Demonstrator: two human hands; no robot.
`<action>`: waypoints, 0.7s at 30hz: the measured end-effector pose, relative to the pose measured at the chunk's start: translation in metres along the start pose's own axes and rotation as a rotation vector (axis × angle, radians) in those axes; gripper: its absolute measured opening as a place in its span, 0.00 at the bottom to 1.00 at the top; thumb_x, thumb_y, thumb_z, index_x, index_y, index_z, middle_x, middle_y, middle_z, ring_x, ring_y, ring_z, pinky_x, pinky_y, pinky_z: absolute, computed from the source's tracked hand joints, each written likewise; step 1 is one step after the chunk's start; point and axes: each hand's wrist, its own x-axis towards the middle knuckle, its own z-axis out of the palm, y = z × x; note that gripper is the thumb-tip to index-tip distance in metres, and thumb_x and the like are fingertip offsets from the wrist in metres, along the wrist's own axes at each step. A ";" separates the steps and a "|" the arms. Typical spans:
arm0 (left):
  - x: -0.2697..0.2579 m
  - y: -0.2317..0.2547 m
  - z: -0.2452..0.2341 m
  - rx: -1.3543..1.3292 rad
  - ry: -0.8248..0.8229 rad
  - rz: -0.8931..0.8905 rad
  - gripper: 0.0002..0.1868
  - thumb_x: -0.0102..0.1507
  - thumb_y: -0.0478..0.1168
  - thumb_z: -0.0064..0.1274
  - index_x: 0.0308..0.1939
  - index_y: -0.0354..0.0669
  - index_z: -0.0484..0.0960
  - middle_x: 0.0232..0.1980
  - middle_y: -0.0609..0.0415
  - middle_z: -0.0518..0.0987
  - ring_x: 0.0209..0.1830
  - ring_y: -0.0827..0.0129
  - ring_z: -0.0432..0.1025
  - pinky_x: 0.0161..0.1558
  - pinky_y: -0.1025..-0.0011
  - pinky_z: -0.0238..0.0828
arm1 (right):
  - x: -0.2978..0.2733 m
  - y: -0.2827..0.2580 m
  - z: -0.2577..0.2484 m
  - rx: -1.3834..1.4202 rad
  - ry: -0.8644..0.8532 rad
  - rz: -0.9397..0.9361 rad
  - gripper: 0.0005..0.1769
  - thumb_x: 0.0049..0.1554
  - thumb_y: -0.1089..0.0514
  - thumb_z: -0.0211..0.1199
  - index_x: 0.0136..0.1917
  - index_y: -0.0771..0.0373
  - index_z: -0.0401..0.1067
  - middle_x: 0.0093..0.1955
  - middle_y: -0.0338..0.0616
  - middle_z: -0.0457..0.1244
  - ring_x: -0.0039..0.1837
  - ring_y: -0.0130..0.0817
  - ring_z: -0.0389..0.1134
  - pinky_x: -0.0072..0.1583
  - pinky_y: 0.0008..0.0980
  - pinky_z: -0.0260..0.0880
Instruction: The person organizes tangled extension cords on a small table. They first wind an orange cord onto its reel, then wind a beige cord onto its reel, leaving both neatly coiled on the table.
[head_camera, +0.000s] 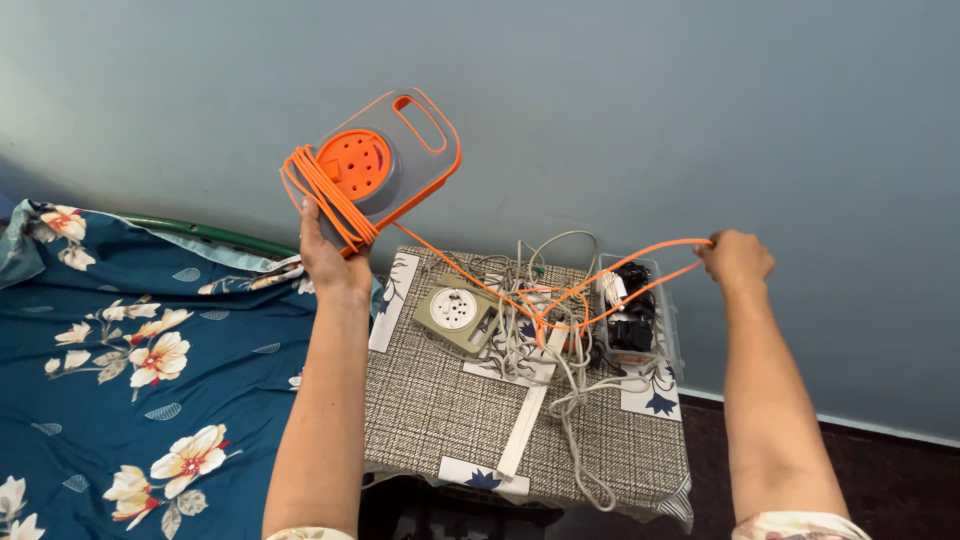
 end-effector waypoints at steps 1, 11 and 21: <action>-0.001 0.000 0.001 0.007 -0.001 0.006 0.25 0.69 0.56 0.47 0.64 0.46 0.73 0.58 0.53 0.77 0.53 0.62 0.73 0.51 0.57 0.73 | 0.005 0.005 0.012 -0.051 0.015 0.027 0.22 0.56 0.37 0.69 0.59 0.48 0.81 0.54 0.48 0.72 0.57 0.47 0.74 0.55 0.47 0.74; -0.004 0.008 -0.004 0.019 -0.010 0.019 0.27 0.68 0.57 0.46 0.66 0.46 0.71 0.60 0.53 0.76 0.56 0.61 0.73 0.51 0.57 0.73 | -0.027 -0.064 0.024 -0.440 -0.364 -0.097 0.33 0.53 0.62 0.68 0.70 0.40 0.69 0.69 0.43 0.64 0.71 0.43 0.65 0.66 0.44 0.68; 0.005 0.035 -0.003 0.001 -0.014 0.024 0.28 0.68 0.57 0.46 0.67 0.47 0.70 0.62 0.54 0.75 0.58 0.60 0.72 0.51 0.58 0.75 | -0.033 -0.174 0.149 0.550 -0.327 -0.802 0.14 0.57 0.60 0.60 0.56 0.63 0.77 0.53 0.53 0.72 0.55 0.40 0.73 0.58 0.39 0.71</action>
